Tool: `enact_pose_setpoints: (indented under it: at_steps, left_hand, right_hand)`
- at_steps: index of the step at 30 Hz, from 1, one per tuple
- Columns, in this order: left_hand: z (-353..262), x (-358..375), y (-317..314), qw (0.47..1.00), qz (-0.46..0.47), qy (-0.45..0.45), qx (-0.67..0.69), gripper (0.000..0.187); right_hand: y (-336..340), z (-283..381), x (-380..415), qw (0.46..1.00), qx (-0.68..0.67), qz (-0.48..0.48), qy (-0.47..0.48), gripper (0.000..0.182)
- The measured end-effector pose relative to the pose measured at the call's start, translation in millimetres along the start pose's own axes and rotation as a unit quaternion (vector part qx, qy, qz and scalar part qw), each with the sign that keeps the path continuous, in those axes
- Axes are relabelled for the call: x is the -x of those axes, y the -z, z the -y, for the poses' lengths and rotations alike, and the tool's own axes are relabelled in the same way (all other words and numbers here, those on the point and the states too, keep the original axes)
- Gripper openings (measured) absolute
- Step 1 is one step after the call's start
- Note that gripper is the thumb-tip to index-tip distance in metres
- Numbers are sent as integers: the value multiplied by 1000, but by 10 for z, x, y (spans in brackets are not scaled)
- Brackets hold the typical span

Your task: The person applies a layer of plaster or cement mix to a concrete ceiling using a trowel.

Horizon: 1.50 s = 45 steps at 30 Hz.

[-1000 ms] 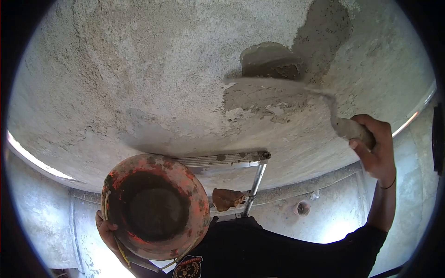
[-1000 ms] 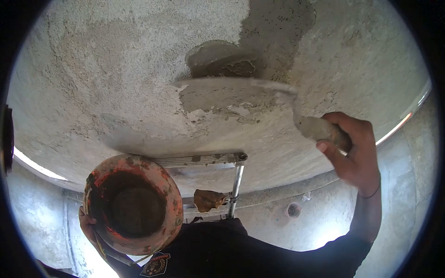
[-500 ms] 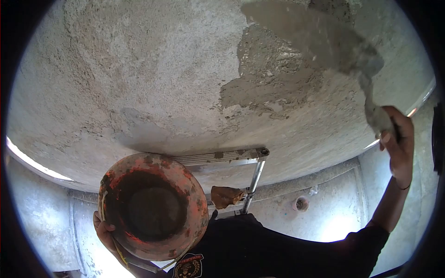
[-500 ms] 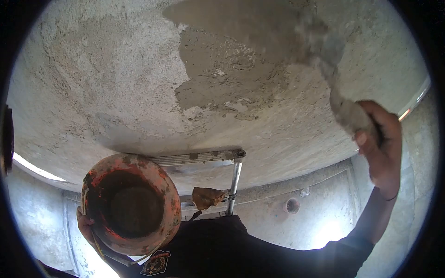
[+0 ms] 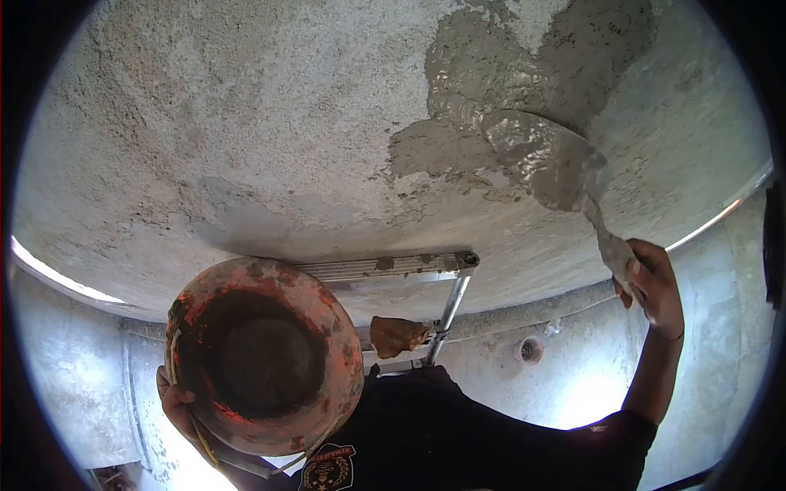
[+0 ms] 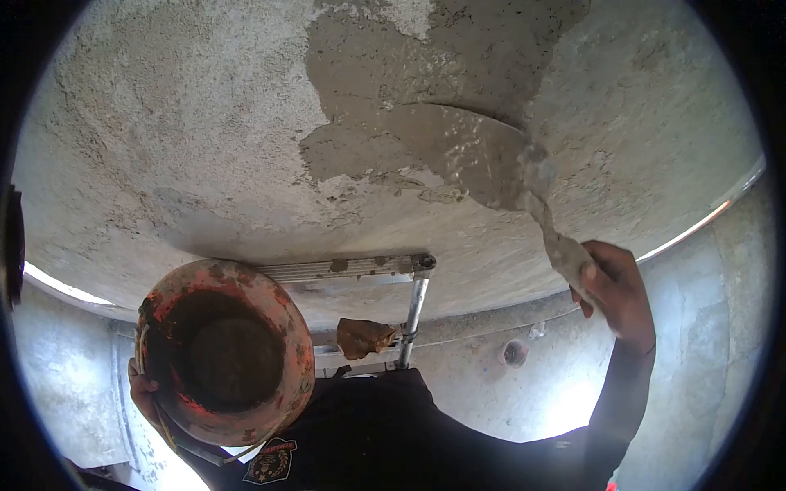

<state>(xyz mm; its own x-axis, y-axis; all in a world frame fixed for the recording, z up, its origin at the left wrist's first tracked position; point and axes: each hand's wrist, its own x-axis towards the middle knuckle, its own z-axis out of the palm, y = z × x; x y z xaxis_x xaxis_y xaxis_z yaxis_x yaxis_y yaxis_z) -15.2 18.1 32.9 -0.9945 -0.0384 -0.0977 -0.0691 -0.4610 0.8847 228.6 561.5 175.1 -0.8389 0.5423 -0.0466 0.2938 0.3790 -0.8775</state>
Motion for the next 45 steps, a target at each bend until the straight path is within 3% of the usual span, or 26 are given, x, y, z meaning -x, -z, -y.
enact_pose_setpoints:
  at_steps: [4,6,10,13,17,20,23,28,30,34,36,40,42,44,45]
  left_hand:
    - [-10,0,18,1000,27,1,-5,26]
    - [9,10,-32,1000,-3,-11,-8,25]
    - [-2,2,-5,1000,23,-4,4,24]
    - [-3,-16,-69,1000,6,-2,8,24]
    - [19,-49,55,1000,-7,-9,-9,26]
    - [10,-23,-42,1000,-9,-4,1,26]
    - [15,16,-112,999,-32,-11,12,25]
    - [80,-69,92,1000,5,-19,-1,24]
    - [55,-68,105,1000,9,-14,-4,24]
    - [49,-110,181,999,33,-4,-15,24]
    - [43,-59,37,1000,-16,-13,-7,23]
    - [40,-70,53,1000,5,-9,5,24]
    - [48,-67,59,1000,10,-13,11,24]
    - [30,-48,37,1000,2,-8,-1,24]
    - [16,-53,18,1000,-5,-4,-10,24]
  right_hand:
    - [3,-50,261,999,-16,7,-35,64]
    - [-9,-89,381,999,-20,-13,-32,60]
    - [-126,-97,415,982,132,-119,66,54]
    - [-216,12,263,982,112,-53,143,48]
    - [-291,3,4,997,-39,7,73,46]
    - [-394,-469,-228,984,-151,75,52,48]
    - [-660,-823,-221,981,-178,68,40,59]
    - [-1161,-1254,-68,947,-293,89,100,66]
    - [-1285,-1086,-13,962,-230,77,122,52]
    - [-1603,-873,-109,952,-227,-19,203,48]
    - [-1751,-729,-189,933,-280,-30,225,48]
    - [-2017,-715,-411,920,-345,39,183,47]
    - [-2184,-764,-528,903,-363,81,214,43]
    - [-2380,-752,-538,943,-221,145,201,52]
    - [-2437,-733,-523,943,-224,143,201,52]
